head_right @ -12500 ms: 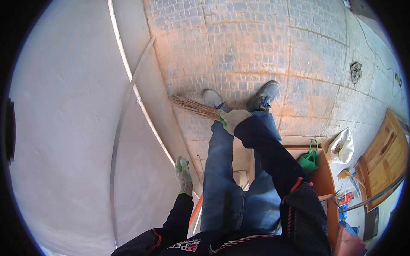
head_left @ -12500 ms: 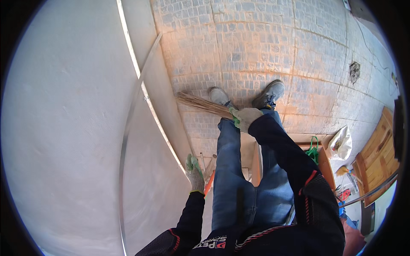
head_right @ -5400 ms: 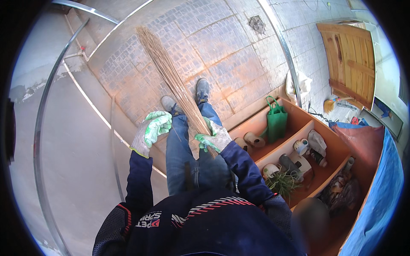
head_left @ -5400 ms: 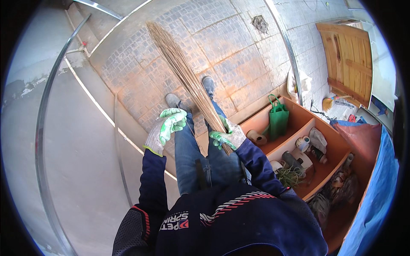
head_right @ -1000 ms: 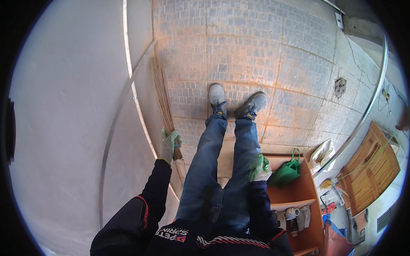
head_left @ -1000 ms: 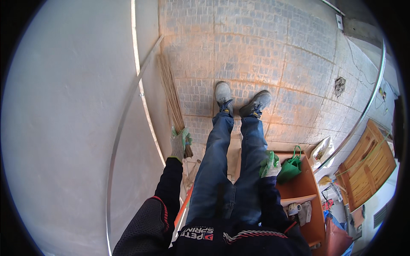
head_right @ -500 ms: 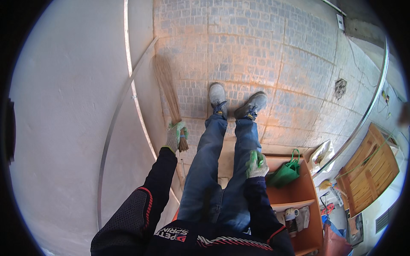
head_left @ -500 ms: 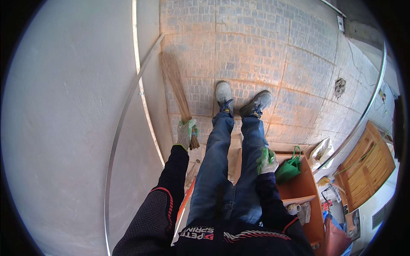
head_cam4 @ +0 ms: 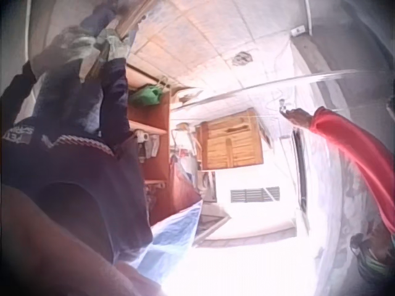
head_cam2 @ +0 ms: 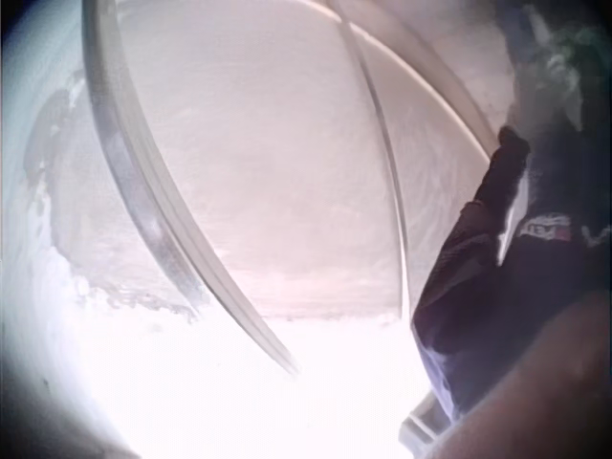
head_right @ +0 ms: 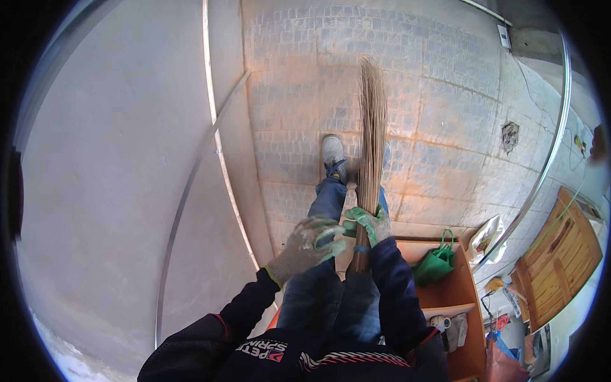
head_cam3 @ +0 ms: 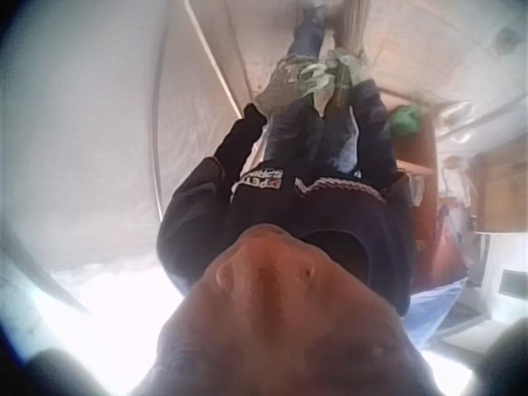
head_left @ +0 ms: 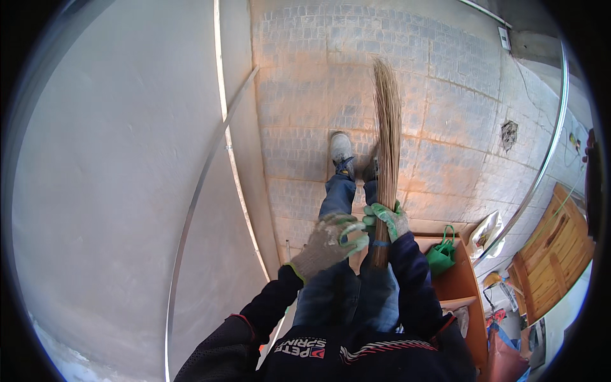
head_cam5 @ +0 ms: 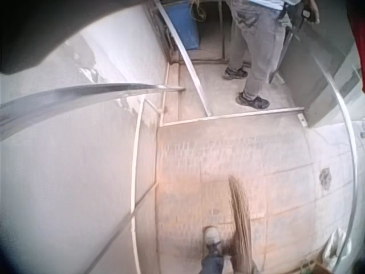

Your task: The person sweeps a tiled floor with a traditional straw broom, moving debris toward a corner. The person then walks to an outdoor patio area where a wooden bed frame is located and continues sweeping.

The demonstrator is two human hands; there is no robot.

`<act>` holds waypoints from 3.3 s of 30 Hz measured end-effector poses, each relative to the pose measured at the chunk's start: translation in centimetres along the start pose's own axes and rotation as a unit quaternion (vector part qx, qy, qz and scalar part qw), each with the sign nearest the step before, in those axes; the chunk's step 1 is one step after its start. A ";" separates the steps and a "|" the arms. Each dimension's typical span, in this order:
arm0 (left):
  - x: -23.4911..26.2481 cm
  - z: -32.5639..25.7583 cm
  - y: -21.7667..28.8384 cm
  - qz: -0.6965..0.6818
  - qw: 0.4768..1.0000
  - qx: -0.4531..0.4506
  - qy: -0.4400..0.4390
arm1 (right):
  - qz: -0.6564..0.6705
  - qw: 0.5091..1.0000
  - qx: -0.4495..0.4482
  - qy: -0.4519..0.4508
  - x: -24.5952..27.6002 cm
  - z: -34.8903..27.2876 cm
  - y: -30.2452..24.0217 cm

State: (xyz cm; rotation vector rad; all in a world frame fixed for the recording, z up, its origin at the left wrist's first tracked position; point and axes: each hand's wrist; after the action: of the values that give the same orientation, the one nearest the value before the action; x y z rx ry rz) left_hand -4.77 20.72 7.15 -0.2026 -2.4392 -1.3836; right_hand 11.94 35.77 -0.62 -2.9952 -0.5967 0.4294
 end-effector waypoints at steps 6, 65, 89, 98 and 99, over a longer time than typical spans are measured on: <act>16.9 4.3 -12.0 0.504 0.806 0.236 0.200 | -0.660 0.721 0.143 0.155 3.9 2.6 -8.6; 30.2 -0.8 -17.2 0.285 0.885 0.349 0.114 | -0.763 0.546 0.319 0.137 -1.3 19.7 -21.6; 30.0 -0.3 -17.9 0.323 0.867 0.359 0.126 | -0.679 0.597 0.386 0.186 -10.1 27.6 -18.7; 31.3 0.1 -16.3 0.216 0.876 0.412 0.131 | -0.868 0.400 0.292 -0.017 -14.2 29.3 -12.3; 31.3 0.1 -16.3 0.231 0.873 0.411 0.123 | -0.872 0.407 0.268 -0.043 -11.9 27.7 -12.2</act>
State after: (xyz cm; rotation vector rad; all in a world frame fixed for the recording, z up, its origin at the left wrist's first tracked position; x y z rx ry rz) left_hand -38.63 11.12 4.88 -0.3366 -2.3125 -0.1099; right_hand -10.84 42.57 -22.74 -0.5414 -2.2659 0.3190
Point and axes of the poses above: each hand's wrist, its own z-axis towards the middle knuckle, its own x-axis out of the back of the hand, y = z × x, and after that the axes turned 9 degrees about -z, right-handed
